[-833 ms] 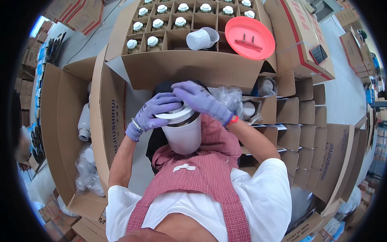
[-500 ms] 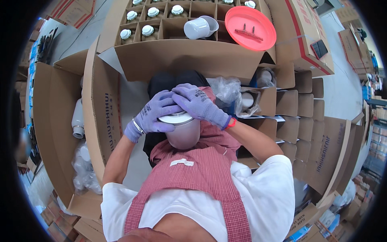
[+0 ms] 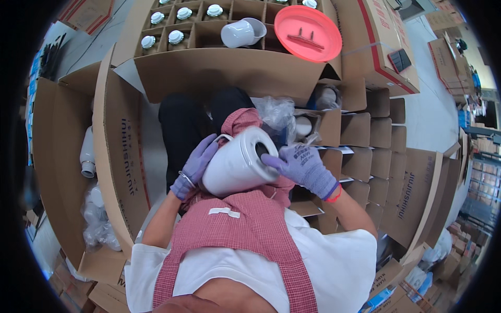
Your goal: The person assembles white electric kettles by inserting metal heating elements into the base, securing lids, and attaching handles. They then wrap each completed unit in plastic and place it into a cardboard box.
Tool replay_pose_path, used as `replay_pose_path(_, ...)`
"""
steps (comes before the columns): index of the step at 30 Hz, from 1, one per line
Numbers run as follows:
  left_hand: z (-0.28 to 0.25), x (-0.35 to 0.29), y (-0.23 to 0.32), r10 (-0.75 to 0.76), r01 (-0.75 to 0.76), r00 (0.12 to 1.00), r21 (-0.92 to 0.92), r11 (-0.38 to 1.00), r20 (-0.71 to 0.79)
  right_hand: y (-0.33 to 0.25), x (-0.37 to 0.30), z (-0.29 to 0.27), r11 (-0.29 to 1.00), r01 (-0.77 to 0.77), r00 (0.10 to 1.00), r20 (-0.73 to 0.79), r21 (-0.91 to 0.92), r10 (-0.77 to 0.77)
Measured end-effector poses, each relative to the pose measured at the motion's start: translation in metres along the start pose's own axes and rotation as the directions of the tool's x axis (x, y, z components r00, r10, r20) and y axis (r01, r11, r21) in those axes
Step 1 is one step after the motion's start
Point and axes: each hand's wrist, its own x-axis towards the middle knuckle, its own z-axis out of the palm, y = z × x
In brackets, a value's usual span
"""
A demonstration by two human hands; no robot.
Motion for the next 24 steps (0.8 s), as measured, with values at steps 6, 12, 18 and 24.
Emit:
replay_pose_path(6,-0.008,-0.007,-0.005,-0.118,0.158,0.975,-0.214,0.964,0.187,-0.001,0.01,0.038,0.724,0.68,0.582,-0.683,0.111,-0.442)
replay_pose_path(12,0.0,-0.022,0.073,0.804,-0.744,0.563,0.542,0.392,0.192,-0.027,0.049,0.049,-0.344,0.129,0.985,-0.08,0.93,0.153)
replay_pose_path(18,-0.036,0.0,0.075,0.275,-0.281,0.958,-0.087,0.956,-0.078,-0.025,0.052,-0.007,0.52,0.838,0.313,-0.925,0.163,-0.214)
replay_pose_path(24,-0.025,-0.019,0.149,0.838,-0.745,0.442,0.651,0.146,0.318,-0.026,0.091,0.001,-0.075,0.533,0.846,-0.533,0.843,0.029)
